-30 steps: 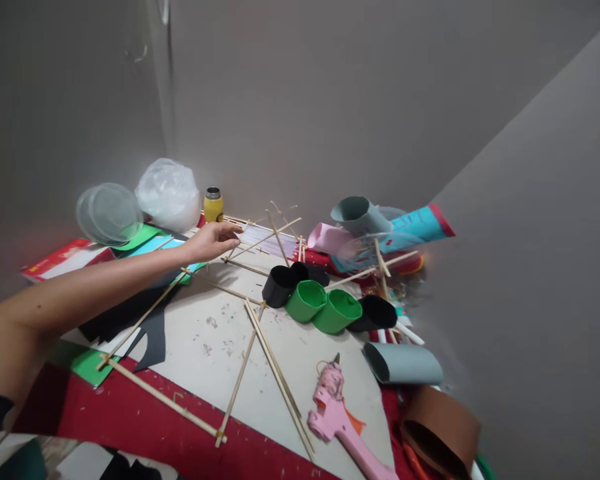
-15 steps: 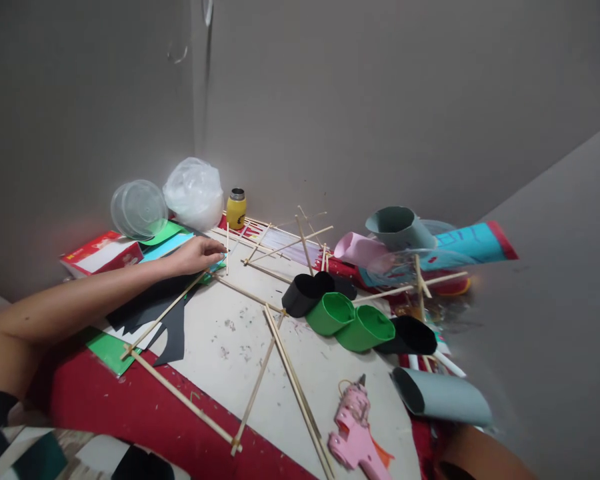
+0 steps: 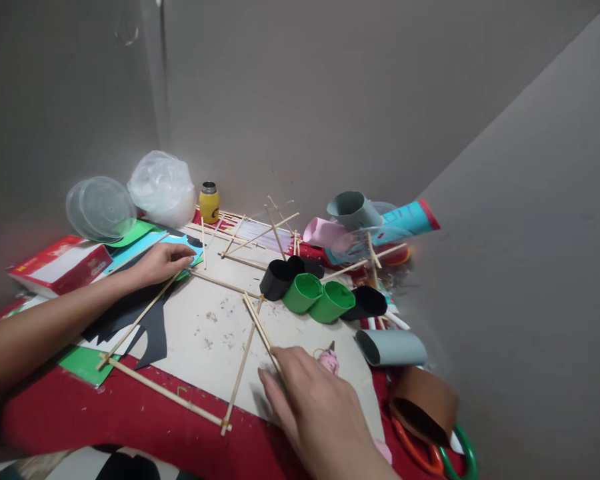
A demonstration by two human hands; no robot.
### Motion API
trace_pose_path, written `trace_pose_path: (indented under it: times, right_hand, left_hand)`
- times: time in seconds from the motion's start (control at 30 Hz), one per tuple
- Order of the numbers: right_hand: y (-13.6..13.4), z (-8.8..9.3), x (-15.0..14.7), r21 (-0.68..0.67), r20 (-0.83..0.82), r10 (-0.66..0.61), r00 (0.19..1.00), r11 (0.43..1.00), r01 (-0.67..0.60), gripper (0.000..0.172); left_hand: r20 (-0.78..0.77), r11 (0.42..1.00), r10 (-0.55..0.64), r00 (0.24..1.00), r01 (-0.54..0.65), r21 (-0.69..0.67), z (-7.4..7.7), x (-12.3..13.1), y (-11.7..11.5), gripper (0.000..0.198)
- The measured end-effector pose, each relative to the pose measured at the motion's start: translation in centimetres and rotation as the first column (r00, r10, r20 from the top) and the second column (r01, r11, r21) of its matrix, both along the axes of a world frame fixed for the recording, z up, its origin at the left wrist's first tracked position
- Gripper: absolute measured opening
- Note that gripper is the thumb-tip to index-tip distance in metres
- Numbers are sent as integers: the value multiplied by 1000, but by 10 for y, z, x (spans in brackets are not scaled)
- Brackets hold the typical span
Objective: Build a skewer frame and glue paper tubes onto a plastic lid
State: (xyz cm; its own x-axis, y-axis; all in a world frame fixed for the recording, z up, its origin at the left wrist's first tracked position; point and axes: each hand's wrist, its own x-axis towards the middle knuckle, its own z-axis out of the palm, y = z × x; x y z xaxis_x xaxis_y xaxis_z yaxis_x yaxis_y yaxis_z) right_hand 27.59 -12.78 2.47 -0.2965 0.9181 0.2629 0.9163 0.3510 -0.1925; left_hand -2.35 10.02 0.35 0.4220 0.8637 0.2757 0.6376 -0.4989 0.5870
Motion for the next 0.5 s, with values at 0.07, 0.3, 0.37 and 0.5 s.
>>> trace_pose_path:
  times: [0.07,0.3,0.37,0.5]
  right_hand:
    - [19,-13,-9,-104,204,-58,977,991,81,13]
    - [38,-24,-22,-282,387,-161,908,917,283,15]
    - [38,-20,-19,-313,342,-173,924,906,285,13]
    - [34,-11,-8,-321,109,-158,981,929,185,13]
  left_hand:
    - [0,1000,3,1000,-3,-4,-1,-1,0,33]
    - [-23,1000,-6,1000,5,-31,-2,-1,-2,35]
    - [-30,1000,-3,1000,2,-31,-1,-1,-3,35]
    - [-22,999,-25,999,25,-26,-2,-1,-4,34]
